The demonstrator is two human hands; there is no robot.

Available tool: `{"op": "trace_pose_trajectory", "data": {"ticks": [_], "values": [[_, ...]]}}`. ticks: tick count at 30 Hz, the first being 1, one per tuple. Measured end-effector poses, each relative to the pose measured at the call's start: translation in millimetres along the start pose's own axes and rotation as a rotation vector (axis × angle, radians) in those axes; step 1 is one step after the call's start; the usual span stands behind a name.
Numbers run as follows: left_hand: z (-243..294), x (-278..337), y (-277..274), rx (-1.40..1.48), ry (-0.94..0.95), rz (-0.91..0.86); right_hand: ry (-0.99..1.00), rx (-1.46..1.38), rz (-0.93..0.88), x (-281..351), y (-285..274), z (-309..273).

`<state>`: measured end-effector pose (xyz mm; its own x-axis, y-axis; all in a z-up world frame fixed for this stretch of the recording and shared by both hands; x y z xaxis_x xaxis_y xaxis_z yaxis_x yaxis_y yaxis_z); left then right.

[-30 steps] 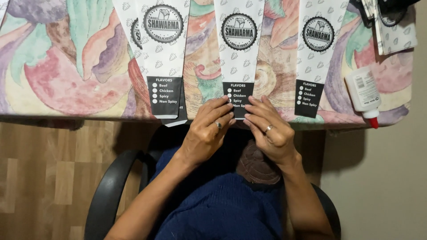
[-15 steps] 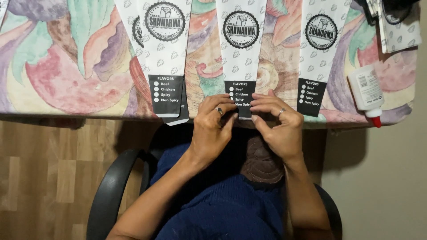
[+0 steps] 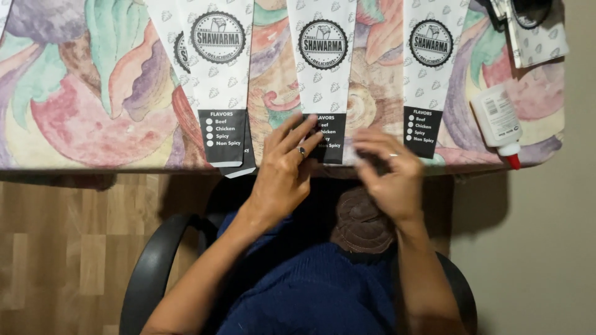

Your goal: Assembling paper bags by applying glue to the edges of printed sheets and folding them into shape.

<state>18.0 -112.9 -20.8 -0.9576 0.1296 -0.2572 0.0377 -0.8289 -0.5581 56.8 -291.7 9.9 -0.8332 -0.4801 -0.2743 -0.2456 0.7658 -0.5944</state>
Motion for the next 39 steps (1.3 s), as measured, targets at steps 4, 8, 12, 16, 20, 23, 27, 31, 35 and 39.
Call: {"op": "trace_pose_trajectory", "data": {"ticks": [4, 8, 12, 16, 20, 23, 27, 31, 35, 39], "values": [[8.5, -11.7, 5.1, -0.135, 0.063, -0.094, -0.056, 0.269, 0.169, 26.5, -39.3, 36.7], [4.8, -28.4, 55.7, -0.261, 0.136, -0.071, -0.026, 0.408, 0.158, 37.3, -56.0, 43.1], [22.8, -48.9, 86.9, -0.247, 0.192, -0.048, 0.026, 0.408, 0.132, 41.8, -68.9, 57.0], [32.7, -56.7, 99.8, -0.201, 0.153, -0.084, 0.036, 0.424, 0.145, 44.9, -76.3, 61.8], [31.3, -54.2, 102.0, -0.181, 0.170, -0.056, 0.027, 0.424, 0.157, 46.1, -73.8, 58.5], [29.7, -54.8, 101.9, -0.139, 0.144, -0.081, 0.028, 0.398, 0.172, 46.7, -72.4, 58.5], [34.7, -53.2, 94.5, -0.096, 0.172, -0.036, 0.022, 0.382, 0.196, 48.2, -72.6, 58.8], [41.3, -44.2, 53.3, -0.029, 0.216, 0.140, 0.002, 0.410, 0.226, 52.4, -75.8, 61.2], [8.2, -11.5, -33.4, -0.115, 0.222, 0.256, -0.006, 0.393, 0.237, 53.9, -74.2, 42.6], [-40.2, 14.4, -72.1, -0.660, -0.111, 0.150, -0.022, 0.355, 0.256, 45.6, -67.0, 21.1]]}}
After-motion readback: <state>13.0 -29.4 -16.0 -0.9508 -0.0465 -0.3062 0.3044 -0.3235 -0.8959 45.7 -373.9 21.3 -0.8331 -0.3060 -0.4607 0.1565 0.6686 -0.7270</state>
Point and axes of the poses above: each hand's wrist, its own x-axis away from the middle knuckle, its own y-axis out of the palm, z = x × y, the point moved 6 cm from there along -x, towards the middle knuckle, and after that the axes turned 9 degrees about -z, right-handed, at the moved point
